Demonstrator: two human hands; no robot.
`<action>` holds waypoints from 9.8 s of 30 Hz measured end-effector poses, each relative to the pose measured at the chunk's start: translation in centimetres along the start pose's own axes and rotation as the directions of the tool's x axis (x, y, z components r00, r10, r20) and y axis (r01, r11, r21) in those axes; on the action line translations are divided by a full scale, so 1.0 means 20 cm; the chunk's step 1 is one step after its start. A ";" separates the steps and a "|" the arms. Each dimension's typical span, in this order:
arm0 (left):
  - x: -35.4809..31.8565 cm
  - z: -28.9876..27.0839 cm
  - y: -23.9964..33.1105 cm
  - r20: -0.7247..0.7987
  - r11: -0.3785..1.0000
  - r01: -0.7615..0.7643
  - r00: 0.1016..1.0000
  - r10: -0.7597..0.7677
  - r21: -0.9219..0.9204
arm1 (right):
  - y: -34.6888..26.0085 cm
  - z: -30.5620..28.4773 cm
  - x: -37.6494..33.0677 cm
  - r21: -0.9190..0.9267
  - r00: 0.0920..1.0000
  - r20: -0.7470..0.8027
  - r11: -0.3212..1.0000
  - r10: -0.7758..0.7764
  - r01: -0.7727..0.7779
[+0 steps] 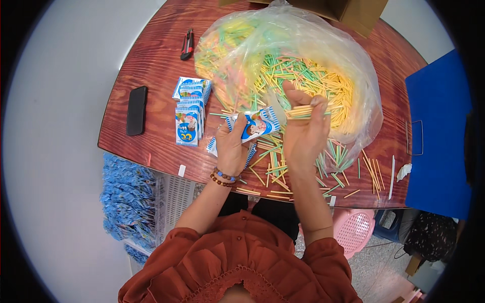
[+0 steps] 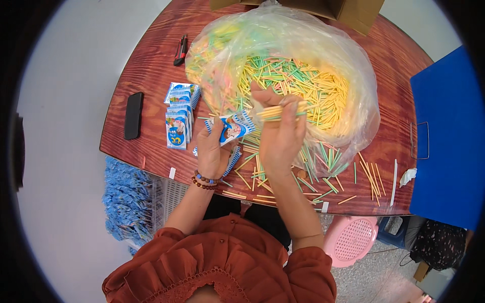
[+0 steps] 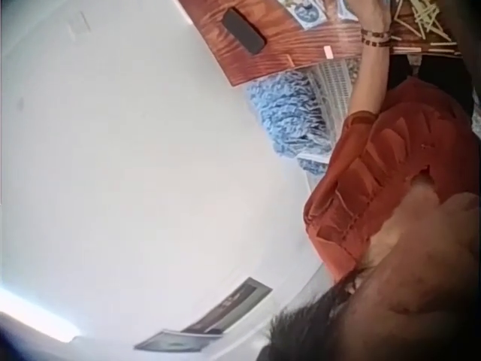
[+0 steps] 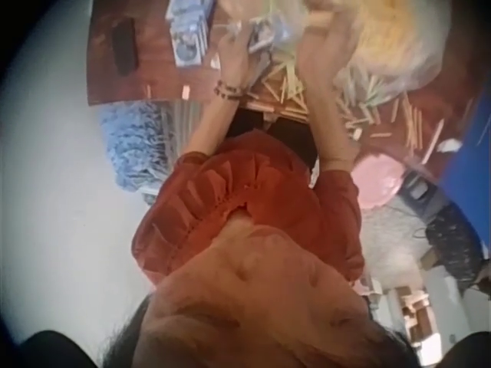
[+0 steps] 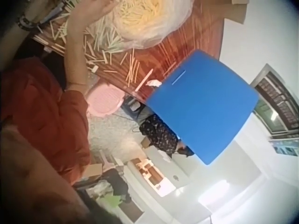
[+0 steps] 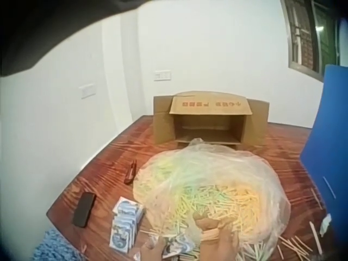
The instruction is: Sorting and organizing small blue packets and yellow/green plastic sticks from a large bag onto a table.
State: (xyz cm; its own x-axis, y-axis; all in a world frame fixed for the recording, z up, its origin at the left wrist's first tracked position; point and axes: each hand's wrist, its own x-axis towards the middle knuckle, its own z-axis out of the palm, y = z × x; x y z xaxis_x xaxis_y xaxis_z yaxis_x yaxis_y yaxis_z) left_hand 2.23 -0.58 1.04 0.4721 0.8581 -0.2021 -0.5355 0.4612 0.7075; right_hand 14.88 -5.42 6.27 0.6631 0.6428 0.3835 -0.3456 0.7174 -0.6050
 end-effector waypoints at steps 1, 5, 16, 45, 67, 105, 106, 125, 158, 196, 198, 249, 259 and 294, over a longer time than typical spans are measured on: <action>-0.01 0.00 0.00 -0.025 0.999 -0.005 1.000 0.007 0.051 | 0.03 0.04 -0.03 -0.017 0.999 -0.025 0.999 -0.033 0.032; -0.04 0.01 0.04 -0.014 0.997 -0.030 0.999 0.031 0.072 | 0.09 0.11 -0.05 -0.140 0.991 -0.019 0.982 -0.133 0.129; -0.03 -0.03 0.01 0.014 0.997 -0.078 0.997 0.078 -0.007 | 0.15 0.10 -0.13 -0.341 0.998 0.030 0.937 -0.063 0.070; 0.06 -0.30 0.26 0.214 0.950 -0.275 0.929 0.302 -0.145 | 0.13 0.26 0.08 -0.741 0.816 0.248 0.645 0.523 -0.188; 0.01 -0.63 0.40 0.013 0.202 -0.187 0.763 0.646 0.961 | 0.25 0.11 -0.08 -0.978 0.799 0.187 0.028 0.571 0.208; -0.04 -0.05 0.00 -0.057 0.955 -0.071 0.994 0.091 0.288 | -0.19 -0.42 0.10 -0.935 0.981 -0.095 0.322 0.170 -0.146; -0.04 -0.05 0.01 -0.054 0.956 -0.066 0.995 0.085 0.285 | -0.26 -0.52 0.23 -0.998 0.997 0.037 0.052 0.066 0.033; -0.05 -0.05 0.03 -0.078 0.959 -0.058 0.994 0.082 0.277 | -0.23 -0.93 0.63 -0.841 0.918 0.188 -0.426 0.349 0.334; -0.03 0.04 0.05 -0.039 0.998 -0.057 0.998 0.057 -0.011 | 0.01 0.07 -0.04 -0.114 0.999 0.051 0.993 0.013 -0.007; -0.08 -0.38 0.38 -0.069 0.931 -0.228 0.964 0.257 0.284 | 0.26 0.26 0.01 -0.729 0.866 0.202 0.660 0.457 -0.178; -0.08 -0.45 0.37 -0.159 0.794 -0.302 0.883 0.441 0.527 | 0.40 0.26 -0.03 -0.674 0.742 0.192 0.636 0.643 -0.376; -0.04 0.05 0.01 -0.014 0.940 -0.147 0.987 0.159 0.308 | -0.05 -0.20 -0.14 -0.639 0.836 -0.063 0.622 0.545 -0.454; -0.02 0.06 -0.06 0.031 0.922 -0.233 0.972 0.235 0.310 | -0.03 -0.22 -0.16 -0.665 0.903 -0.093 0.648 0.420 -0.370; -0.01 -0.06 0.00 -0.071 0.953 -0.174 0.978 0.197 0.249 | -0.24 -0.98 0.73 -0.908 0.931 0.233 -0.281 0.282 0.312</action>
State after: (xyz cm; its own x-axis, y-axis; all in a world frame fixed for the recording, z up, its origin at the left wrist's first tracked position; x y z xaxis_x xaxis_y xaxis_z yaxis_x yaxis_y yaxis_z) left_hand 1.23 -0.48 0.28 0.3058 0.9461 -0.1064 -0.4177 0.2337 0.8780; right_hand 39.15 -4.82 1.14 0.3648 0.8634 0.3486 0.9067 -0.2443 -0.3437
